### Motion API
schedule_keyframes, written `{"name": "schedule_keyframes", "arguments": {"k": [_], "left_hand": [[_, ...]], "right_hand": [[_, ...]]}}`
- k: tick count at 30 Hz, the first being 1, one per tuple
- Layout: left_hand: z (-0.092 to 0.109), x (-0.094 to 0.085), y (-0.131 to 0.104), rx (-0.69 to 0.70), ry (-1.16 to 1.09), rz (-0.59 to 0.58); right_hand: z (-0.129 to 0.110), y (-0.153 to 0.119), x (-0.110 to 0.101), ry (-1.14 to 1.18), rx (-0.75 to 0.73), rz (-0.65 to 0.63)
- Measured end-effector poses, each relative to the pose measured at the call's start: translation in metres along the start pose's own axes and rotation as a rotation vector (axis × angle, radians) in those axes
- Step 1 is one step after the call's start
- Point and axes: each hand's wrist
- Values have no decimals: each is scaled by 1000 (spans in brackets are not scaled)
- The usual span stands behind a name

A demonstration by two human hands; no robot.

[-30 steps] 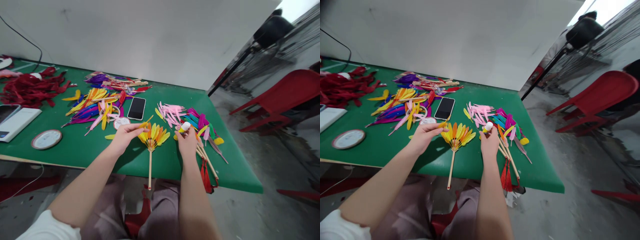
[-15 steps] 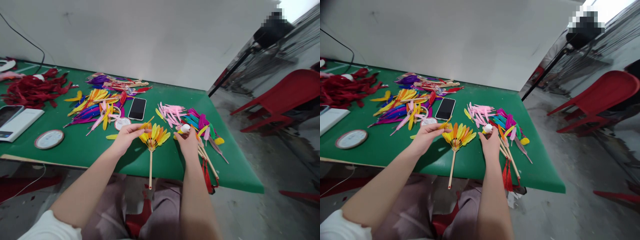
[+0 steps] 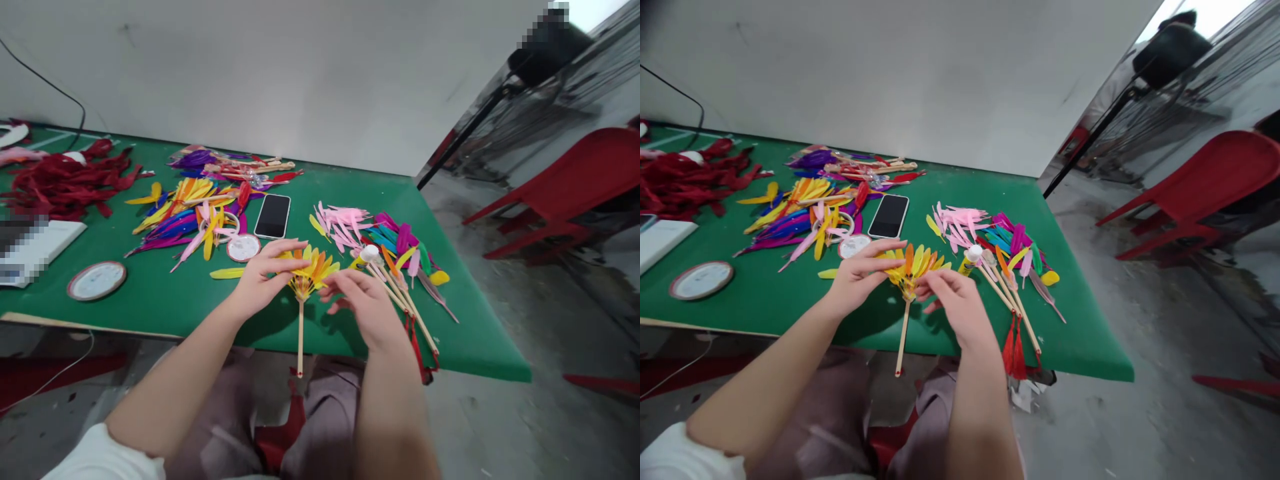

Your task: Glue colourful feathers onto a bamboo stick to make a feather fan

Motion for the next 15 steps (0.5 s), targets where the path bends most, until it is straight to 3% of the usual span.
{"name": "schedule_keyframes", "arguments": {"k": [3,8,15], "left_hand": [[3,0,0,119,79,-43],[5,0,1,213,144,-109],[7,4,0,261,174,-194]], "right_hand": [[7,2,10,101,140,-150],[10,1,7,123,179,-279],[16,3,12,74,153,-290]]}}
Point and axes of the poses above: each hand's wrist, its own y-axis towards the middle knuckle, its own x-axis out of the palm, z = x × y, and after that the axes turned 12 degrees about z, right-handed
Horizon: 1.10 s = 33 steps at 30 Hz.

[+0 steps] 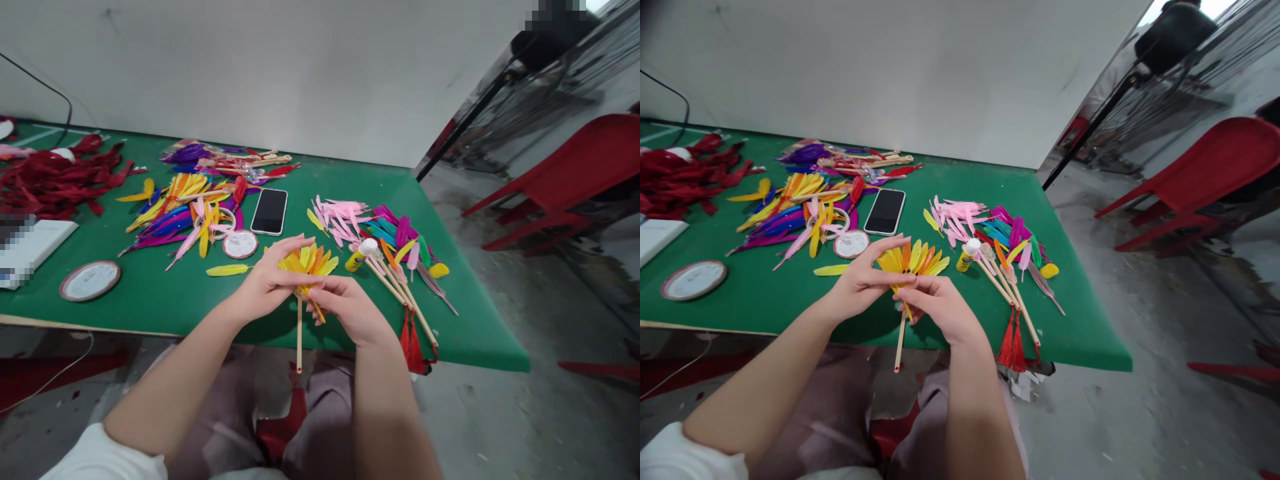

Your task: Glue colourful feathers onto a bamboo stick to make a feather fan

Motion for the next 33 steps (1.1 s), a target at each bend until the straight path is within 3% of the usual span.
{"name": "schedule_keyframes", "arguments": {"k": [3,6,8,11,15,20,33], "left_hand": [[1,-2,-1,-74,52,94],[4,-6,-3,-214,178,238],[9,-4,-6,-316,341,115],[19,7,-14,-458,661,-247],[28,27,-23,-549,790,-457],[30,37,-25,-610,807,-509],[34,34,-25,-603,764,-478]], "right_hand": [[1,3,-1,-40,-30,69],[0,6,-8,-14,-95,277],[-2,7,-12,57,-137,418],[-5,8,-17,155,-185,546],[-8,8,-17,166,-248,613],[-9,8,-17,151,-225,627],[-9,6,-24,204,-258,641]]}}
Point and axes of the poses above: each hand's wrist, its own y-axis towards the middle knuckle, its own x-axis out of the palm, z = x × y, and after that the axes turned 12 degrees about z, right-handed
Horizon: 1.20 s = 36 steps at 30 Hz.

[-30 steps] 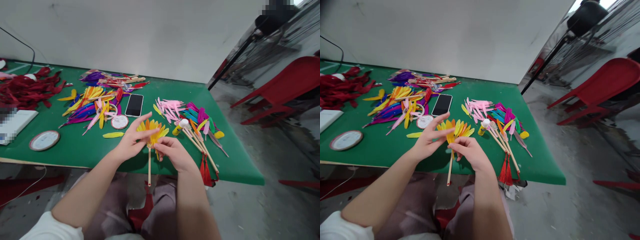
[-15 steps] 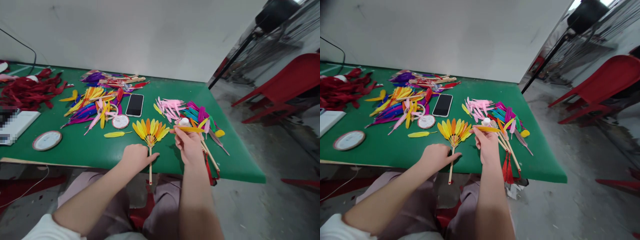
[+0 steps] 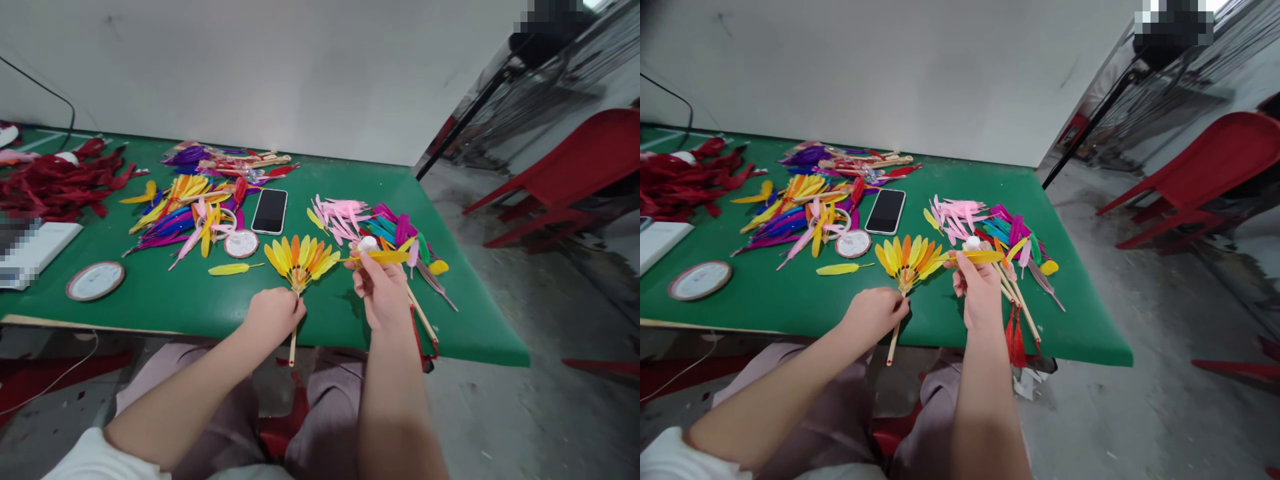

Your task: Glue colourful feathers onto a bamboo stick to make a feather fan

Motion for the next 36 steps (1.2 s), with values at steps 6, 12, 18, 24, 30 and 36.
{"name": "schedule_keyframes", "arguments": {"k": [6,12,18,24,30,36], "left_hand": [[-3,-3,-2,-129,-375,167],[-1,1,5,-498,-1490,103],[-1,1,10,-539,-1737,193],[-3,5,10,-514,-1732,219],[-4,6,10,-484,-1695,225],[-3,6,10,-464,-1683,216]], "right_hand": [[-6,-3,-6,180,-72,-12],[-3,-5,-6,236,-14,-102],[7,-7,8,54,140,-94],[10,-10,16,19,189,-84],[12,-11,17,39,105,-42],[15,-12,19,17,56,-37]]}}
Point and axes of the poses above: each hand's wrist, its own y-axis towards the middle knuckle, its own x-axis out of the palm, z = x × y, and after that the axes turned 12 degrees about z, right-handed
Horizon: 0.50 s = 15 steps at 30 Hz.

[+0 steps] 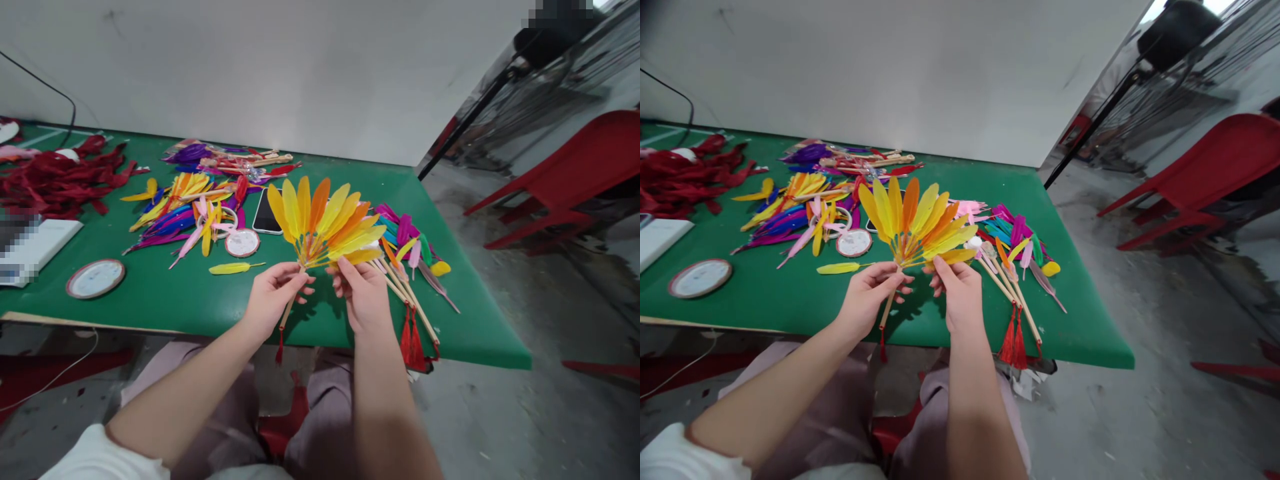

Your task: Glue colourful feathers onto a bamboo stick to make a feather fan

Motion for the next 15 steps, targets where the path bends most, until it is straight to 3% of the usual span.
{"name": "schedule_keyframes", "arguments": {"k": [15], "left_hand": [[1,1,1,15,44,-20]], "right_hand": [[6,0,1,-79,-128,34]]}}
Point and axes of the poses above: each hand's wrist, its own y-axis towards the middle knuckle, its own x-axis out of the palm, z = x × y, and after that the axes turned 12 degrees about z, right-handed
